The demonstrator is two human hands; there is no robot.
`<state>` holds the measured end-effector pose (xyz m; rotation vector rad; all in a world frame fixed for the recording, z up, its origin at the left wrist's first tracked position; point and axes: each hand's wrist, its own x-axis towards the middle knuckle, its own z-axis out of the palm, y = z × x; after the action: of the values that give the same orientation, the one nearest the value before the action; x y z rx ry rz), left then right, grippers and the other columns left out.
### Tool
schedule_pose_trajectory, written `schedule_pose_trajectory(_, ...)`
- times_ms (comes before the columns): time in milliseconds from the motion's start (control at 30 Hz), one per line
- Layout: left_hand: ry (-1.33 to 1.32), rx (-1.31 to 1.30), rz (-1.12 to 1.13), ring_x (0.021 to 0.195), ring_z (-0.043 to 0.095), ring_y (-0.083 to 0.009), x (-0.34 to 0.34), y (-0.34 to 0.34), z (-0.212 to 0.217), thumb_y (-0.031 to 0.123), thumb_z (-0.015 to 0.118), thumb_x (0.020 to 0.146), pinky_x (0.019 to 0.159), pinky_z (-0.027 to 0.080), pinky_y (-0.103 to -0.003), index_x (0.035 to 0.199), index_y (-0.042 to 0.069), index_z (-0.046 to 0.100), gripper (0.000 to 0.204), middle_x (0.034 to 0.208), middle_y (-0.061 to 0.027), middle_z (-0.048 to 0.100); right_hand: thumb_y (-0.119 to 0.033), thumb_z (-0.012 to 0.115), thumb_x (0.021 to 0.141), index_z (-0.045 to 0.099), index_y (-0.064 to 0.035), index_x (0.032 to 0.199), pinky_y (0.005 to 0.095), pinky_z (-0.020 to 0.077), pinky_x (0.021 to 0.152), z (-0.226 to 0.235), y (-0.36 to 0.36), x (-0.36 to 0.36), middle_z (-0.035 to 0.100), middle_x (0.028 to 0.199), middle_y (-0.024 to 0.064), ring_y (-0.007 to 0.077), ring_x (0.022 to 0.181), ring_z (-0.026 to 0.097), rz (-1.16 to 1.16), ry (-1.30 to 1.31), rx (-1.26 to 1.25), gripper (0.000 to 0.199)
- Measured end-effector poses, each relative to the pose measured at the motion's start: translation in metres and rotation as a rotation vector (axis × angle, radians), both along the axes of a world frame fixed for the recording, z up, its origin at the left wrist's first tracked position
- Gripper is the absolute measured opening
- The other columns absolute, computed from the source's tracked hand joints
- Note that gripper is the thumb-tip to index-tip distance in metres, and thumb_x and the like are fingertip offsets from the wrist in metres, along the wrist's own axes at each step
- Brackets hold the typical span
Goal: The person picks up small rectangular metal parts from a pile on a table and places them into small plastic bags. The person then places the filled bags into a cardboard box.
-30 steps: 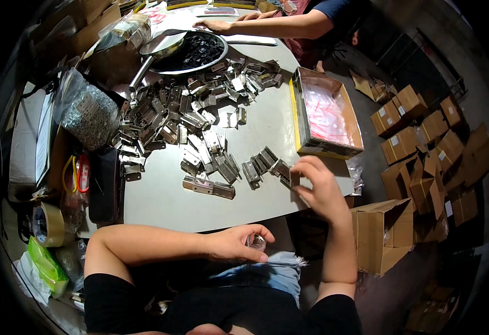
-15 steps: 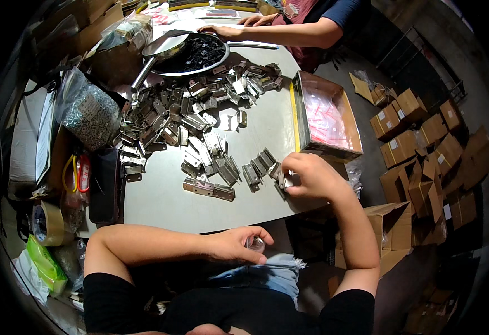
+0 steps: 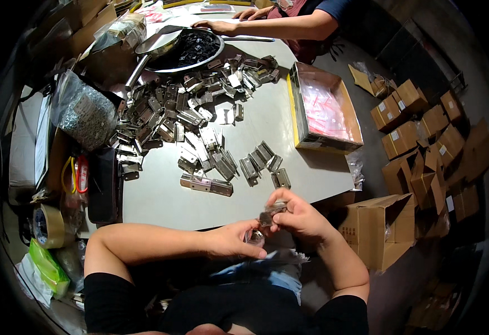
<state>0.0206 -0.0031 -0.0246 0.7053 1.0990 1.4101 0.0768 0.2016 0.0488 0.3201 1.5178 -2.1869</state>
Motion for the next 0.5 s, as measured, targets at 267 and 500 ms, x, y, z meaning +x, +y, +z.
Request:
schedule_pose_trajectory(267, -0.095, 0.033, -0.005, 0.085, 0.049, -0.008, -0.003, -0.001, 0.013, 0.017, 0.077, 0.083, 0.077, 0.043, -0.024, 0.124, 0.006, 0.048, 0.052, 0.092, 0.0012, 0.052, 0.002, 0.057, 0.089, 0.059, 0.0017, 0.106, 0.0269, 0.0499, 0.08, 0.013, -0.007, 0.013, 0.056, 0.102, 0.0068, 0.0128, 0.09, 0.061, 0.083, 0.266, 0.449, 0.017)
schedule_pose_trajectory(500, -0.06, 0.011, 0.014, 0.092, 0.051, -0.009, -0.001, -0.004, 0.016, 0.022, 0.079, 0.082, 0.081, 0.044, -0.025, 0.124, 0.005, 0.048, 0.055, 0.097, -0.0007, 0.054, -0.002, 0.063, 0.085, 0.06, 0.0022, 0.103, 0.0278, 0.0522, 0.071, 0.037, -0.027, 0.019, 0.069, 0.086, 0.0096, 0.013, 0.079, 0.066, 0.207, 0.445, 0.787, 0.019)
